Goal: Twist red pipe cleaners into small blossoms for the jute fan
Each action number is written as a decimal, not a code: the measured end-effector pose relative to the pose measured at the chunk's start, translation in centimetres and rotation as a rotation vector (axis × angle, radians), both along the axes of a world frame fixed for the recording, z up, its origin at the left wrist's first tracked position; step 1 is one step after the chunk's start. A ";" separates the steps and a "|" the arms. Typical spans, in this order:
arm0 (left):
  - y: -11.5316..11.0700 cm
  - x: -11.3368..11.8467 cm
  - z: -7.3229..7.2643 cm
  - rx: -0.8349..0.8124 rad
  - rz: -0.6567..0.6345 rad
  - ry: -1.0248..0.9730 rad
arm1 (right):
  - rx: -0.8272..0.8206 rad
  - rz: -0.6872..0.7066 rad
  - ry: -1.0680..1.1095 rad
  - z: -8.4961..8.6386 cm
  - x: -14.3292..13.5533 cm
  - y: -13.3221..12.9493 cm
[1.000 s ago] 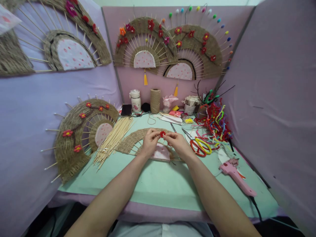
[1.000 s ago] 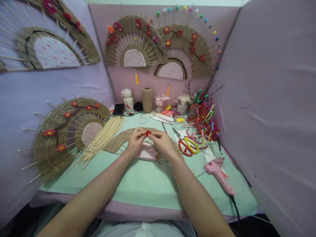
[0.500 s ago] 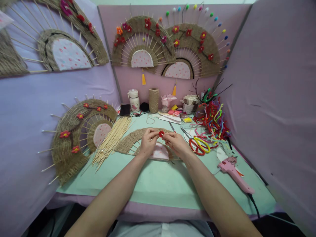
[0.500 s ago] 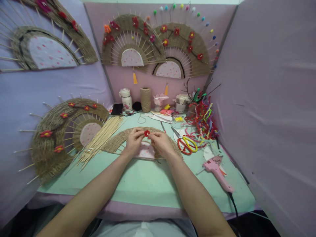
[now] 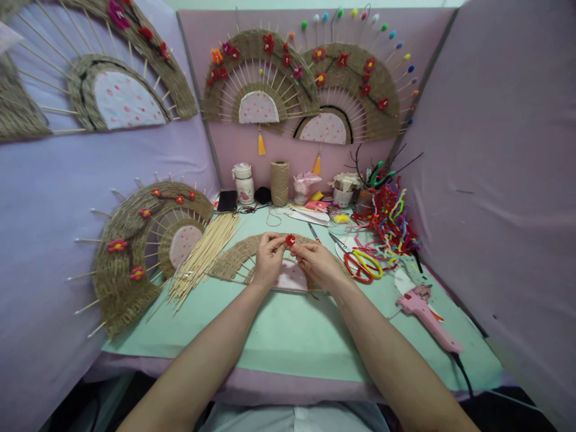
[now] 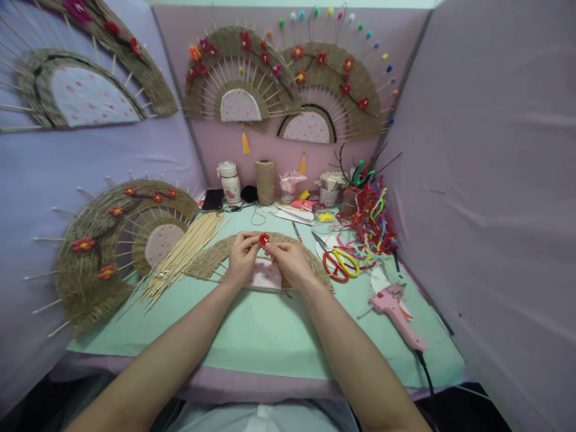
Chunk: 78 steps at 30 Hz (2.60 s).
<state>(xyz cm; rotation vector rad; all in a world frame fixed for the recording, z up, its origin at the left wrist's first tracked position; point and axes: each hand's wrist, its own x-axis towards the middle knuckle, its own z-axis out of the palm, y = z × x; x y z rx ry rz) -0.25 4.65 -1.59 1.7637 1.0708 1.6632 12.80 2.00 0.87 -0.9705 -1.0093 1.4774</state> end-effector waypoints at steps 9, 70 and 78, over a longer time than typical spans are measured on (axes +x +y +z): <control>-0.5 0.1 0.3 0.078 0.062 0.147 | -0.067 0.032 0.166 -0.3 -0.4 0.0; -0.4 -0.8 1.0 -0.315 -0.462 0.157 | 0.024 0.037 -0.089 -0.5 2.6 1.1; -0.2 -0.5 0.3 -0.563 -0.603 -0.167 | 0.320 -0.094 -0.308 0.8 2.7 0.4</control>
